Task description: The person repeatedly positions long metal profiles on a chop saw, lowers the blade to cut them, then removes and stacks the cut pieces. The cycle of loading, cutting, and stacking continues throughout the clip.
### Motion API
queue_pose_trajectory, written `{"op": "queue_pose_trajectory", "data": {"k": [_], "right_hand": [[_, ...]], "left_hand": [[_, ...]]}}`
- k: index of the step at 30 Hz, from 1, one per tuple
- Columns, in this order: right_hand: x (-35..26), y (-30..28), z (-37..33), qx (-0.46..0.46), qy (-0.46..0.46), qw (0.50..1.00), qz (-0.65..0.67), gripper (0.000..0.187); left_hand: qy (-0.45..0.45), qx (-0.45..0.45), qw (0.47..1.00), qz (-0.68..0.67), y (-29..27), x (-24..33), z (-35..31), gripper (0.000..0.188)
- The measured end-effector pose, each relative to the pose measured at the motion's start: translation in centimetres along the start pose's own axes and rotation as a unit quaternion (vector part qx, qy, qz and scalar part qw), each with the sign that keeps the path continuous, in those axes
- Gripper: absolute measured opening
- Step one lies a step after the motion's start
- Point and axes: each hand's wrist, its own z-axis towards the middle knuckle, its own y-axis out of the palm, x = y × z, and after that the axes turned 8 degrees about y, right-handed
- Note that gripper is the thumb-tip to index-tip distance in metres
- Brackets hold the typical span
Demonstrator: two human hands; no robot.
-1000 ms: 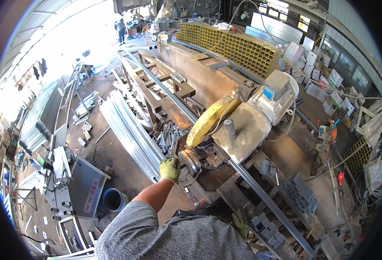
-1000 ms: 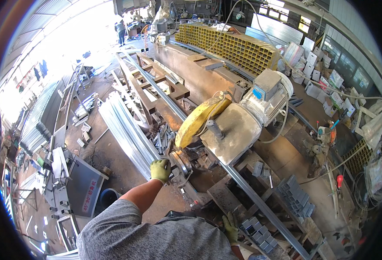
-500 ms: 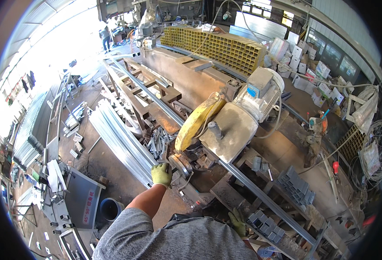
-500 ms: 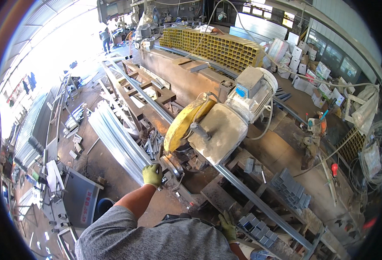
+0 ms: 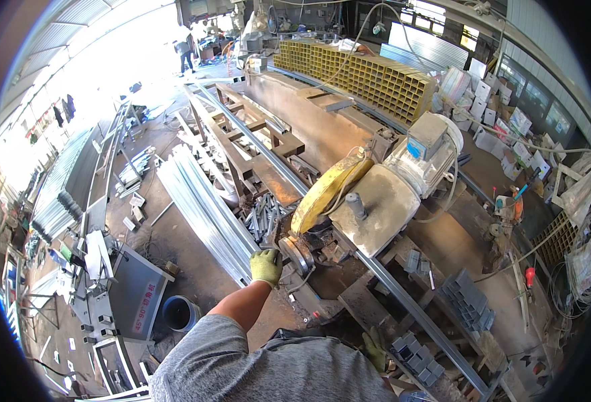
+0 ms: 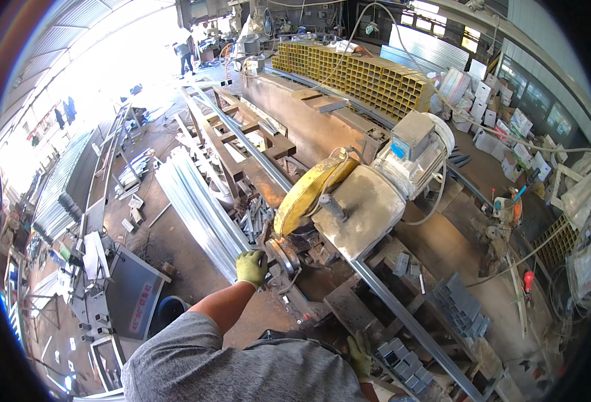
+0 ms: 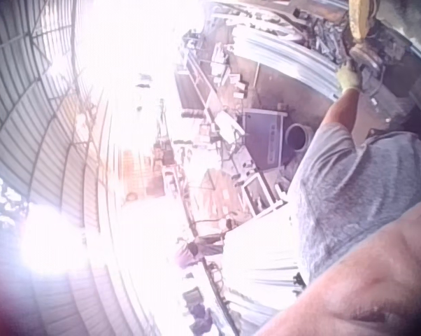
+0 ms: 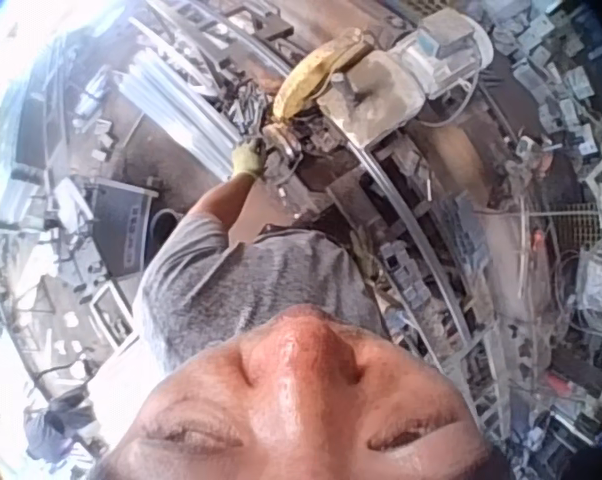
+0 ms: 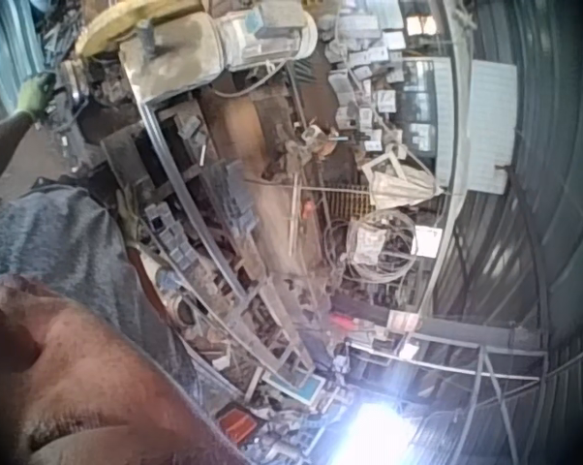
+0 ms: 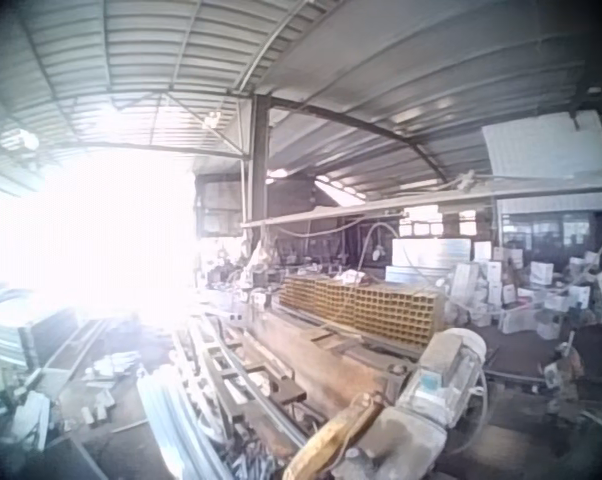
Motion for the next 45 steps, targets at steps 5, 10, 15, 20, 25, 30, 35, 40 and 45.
{"op": "queue_pose_trajectory", "data": {"k": [5, 10, 15, 20, 25, 30, 35, 40, 45], "right_hand": [[0.28, -0.26, -0.19, -0.045, 0.023, 0.999, -0.016, 0.060], [0.63, 0.11, -0.25, -0.047, 0.016, 0.998, -0.027, 0.063], [0.85, 0.18, -0.09, -0.009, -0.013, 1.000, -0.007, 0.063], [0.62, -0.38, 0.05, -0.042, -0.001, 0.999, -0.034, 0.062], [0.66, -0.45, 0.09, -0.048, 0.008, 0.999, -0.023, 0.062], [0.87, -0.36, 0.09, -0.039, -0.002, 0.999, -0.029, 0.060], [0.66, -0.52, 0.02, -0.046, 0.004, 0.999, -0.025, 0.062], [0.45, -0.71, 0.02, -0.049, 0.011, 0.998, -0.023, 0.061], [0.28, -0.65, -0.03, -0.032, 0.016, 0.999, 0.009, 0.059]], "left_hand": [[-0.004, -0.012, 1.000, 0.008, 0.12, 0.07, 0.08, 0.018], [0.009, 0.003, 1.000, 0.009, 0.11, 0.00, 0.10, 0.018], [0.006, 0.005, 1.000, 0.015, 0.31, 0.00, 0.04, 0.018], [-0.002, -0.010, 1.000, 0.016, 0.27, 0.02, 0.01, 0.019], [0.007, 0.008, 1.000, 0.007, 0.13, 0.18, 0.04, 0.020], [0.000, -0.007, 1.000, 0.012, 0.21, 0.10, 0.06, 0.022], [-0.012, -0.031, 0.999, 0.009, 0.18, 0.03, 0.08, 0.022], [0.002, -0.010, 1.000, 0.012, 0.07, 0.21, 0.13, 0.020], [0.008, 0.004, 1.000, 0.010, 0.09, 0.20, 0.10, 0.019]]}}
